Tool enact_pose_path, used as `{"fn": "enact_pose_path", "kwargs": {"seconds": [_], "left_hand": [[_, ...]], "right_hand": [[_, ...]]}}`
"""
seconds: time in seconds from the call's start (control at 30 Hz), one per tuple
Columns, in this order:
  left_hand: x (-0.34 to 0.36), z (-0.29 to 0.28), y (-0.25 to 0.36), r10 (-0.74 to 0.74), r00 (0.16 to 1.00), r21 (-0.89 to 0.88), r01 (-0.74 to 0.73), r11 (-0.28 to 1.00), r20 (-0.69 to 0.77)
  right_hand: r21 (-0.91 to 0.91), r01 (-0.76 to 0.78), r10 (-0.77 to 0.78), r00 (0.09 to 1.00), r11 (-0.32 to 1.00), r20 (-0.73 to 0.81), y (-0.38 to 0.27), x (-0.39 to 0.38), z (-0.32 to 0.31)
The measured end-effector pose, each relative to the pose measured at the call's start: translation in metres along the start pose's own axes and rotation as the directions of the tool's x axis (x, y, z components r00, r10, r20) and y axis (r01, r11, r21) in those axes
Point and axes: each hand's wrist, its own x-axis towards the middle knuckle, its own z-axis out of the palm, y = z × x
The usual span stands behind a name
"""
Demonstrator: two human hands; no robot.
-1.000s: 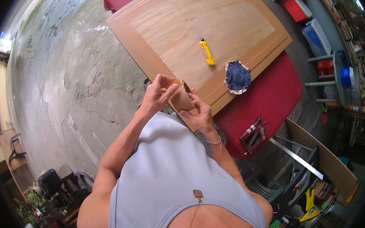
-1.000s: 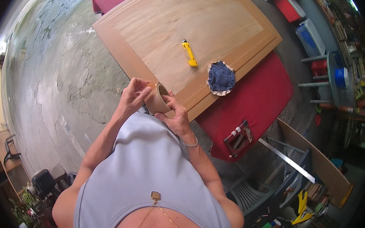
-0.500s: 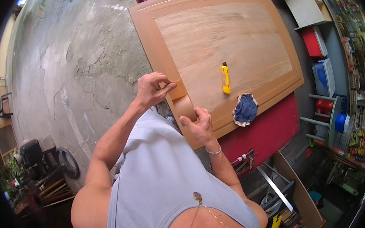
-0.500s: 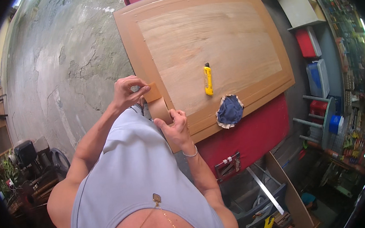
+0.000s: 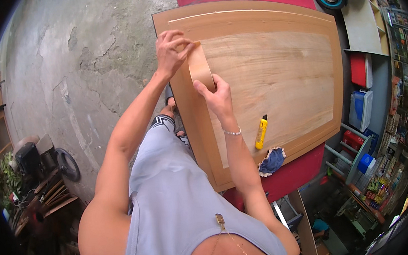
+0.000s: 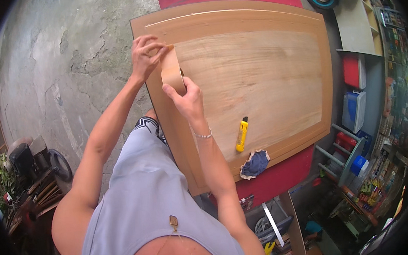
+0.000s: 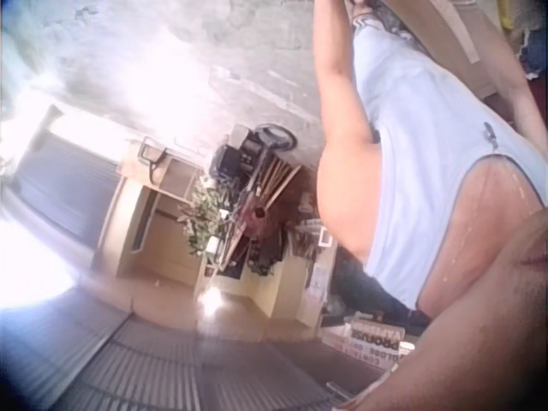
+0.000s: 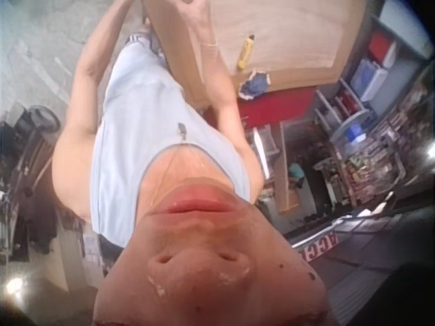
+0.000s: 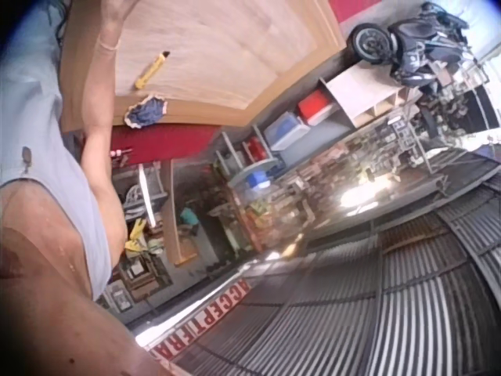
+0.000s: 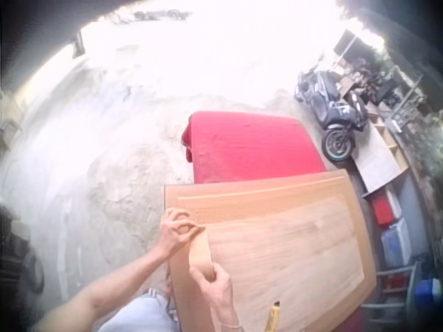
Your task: The person applies brown edge banding to the edges of a wooden board. They use a cloth to rub the surface, a utility knife to trim the banding, and a roll of tape to secure it. The board is flipped to work on different edges.
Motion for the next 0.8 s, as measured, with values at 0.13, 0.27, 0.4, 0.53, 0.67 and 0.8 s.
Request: {"fn": "enact_pose_path", "kwargs": {"seconds": [0.13,0.27,0.4,0.53,0.67,0.8], "left_hand": [[0.021,0.031,-0.032,0.060,0.998,0.138,-0.055,0.989,-0.032],[0.023,0.039,-0.030,0.014,0.996,0.241,0.006,0.970,-0.083],[0.031,0.044,-0.032,-0.091,0.987,0.279,0.126,0.952,-0.135],[0.035,0.040,-0.040,-0.041,0.999,0.172,0.046,0.984,-0.036],[0.041,0.039,-0.044,0.007,0.999,0.148,-0.014,0.989,0.050],[0.047,0.039,-0.042,-0.048,0.997,0.116,0.042,0.992,0.057]], "right_hand": [[0.112,-0.034,0.028,0.998,0.993,0.059,0.000,0.047,0.004],[0.167,-0.059,0.049,0.997,0.984,0.063,-0.005,0.071,-0.001],[0.155,-0.166,0.151,0.983,0.974,0.101,-0.016,0.080,-0.002],[0.196,-0.143,0.132,0.989,0.970,0.068,-0.015,0.080,0.000],[0.213,-0.166,0.149,0.984,0.963,0.095,-0.018,0.078,-0.001],[0.162,-0.164,0.155,0.986,0.973,0.064,-0.020,0.074,-0.002]]}}
